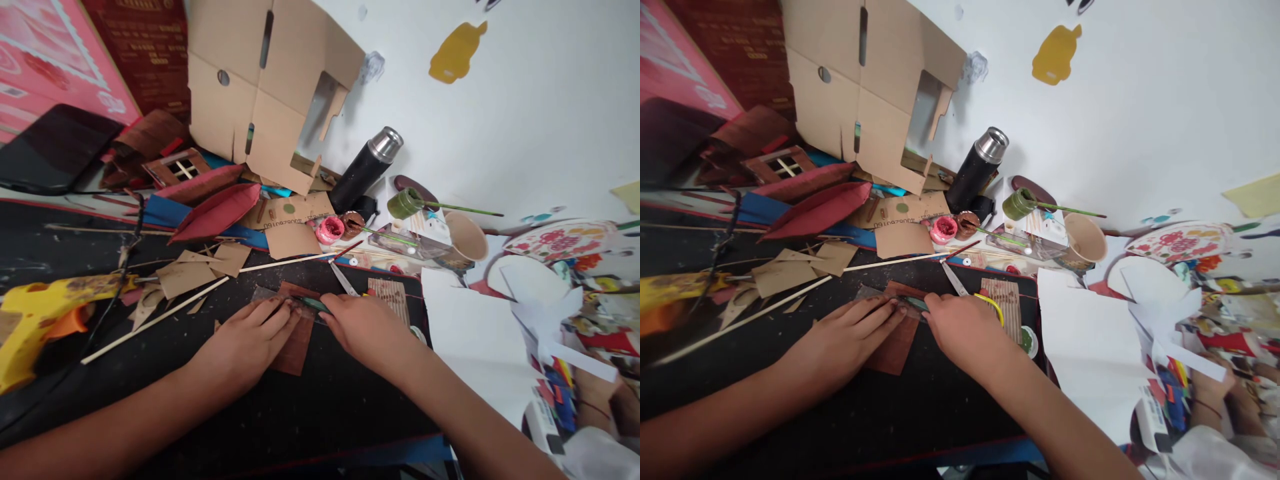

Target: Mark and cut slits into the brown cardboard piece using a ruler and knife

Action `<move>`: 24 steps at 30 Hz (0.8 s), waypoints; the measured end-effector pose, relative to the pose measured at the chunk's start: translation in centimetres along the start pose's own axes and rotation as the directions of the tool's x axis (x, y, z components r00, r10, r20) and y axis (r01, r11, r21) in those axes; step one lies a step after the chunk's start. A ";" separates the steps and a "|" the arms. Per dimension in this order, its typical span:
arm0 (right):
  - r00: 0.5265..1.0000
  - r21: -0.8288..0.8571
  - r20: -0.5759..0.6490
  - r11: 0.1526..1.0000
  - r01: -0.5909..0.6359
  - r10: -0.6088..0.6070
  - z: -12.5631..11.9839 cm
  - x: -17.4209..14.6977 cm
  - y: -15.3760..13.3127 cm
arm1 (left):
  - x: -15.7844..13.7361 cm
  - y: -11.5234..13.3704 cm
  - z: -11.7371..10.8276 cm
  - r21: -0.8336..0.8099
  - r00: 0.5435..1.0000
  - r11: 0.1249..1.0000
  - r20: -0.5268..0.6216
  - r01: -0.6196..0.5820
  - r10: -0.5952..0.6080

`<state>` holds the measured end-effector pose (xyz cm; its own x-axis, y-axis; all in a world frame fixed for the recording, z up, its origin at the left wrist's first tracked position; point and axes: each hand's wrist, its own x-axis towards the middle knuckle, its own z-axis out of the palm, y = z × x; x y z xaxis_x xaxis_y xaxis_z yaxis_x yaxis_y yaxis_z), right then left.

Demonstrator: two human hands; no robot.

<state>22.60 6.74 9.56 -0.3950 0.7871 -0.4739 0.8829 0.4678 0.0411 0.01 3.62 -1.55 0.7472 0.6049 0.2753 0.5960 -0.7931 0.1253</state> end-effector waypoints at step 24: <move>0.996 -0.089 0.073 0.994 0.057 -0.051 -1.7 0.8 -0.5 | 0.3 0.0 -0.4 0.017 1.000 1.000 0.028 -0.007 0.007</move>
<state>21.43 7.81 10.62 -0.4194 0.7308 -0.5385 0.8329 0.5458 0.0920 0.07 3.77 -1.10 0.7590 0.6013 0.2498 0.5954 -0.7962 0.1074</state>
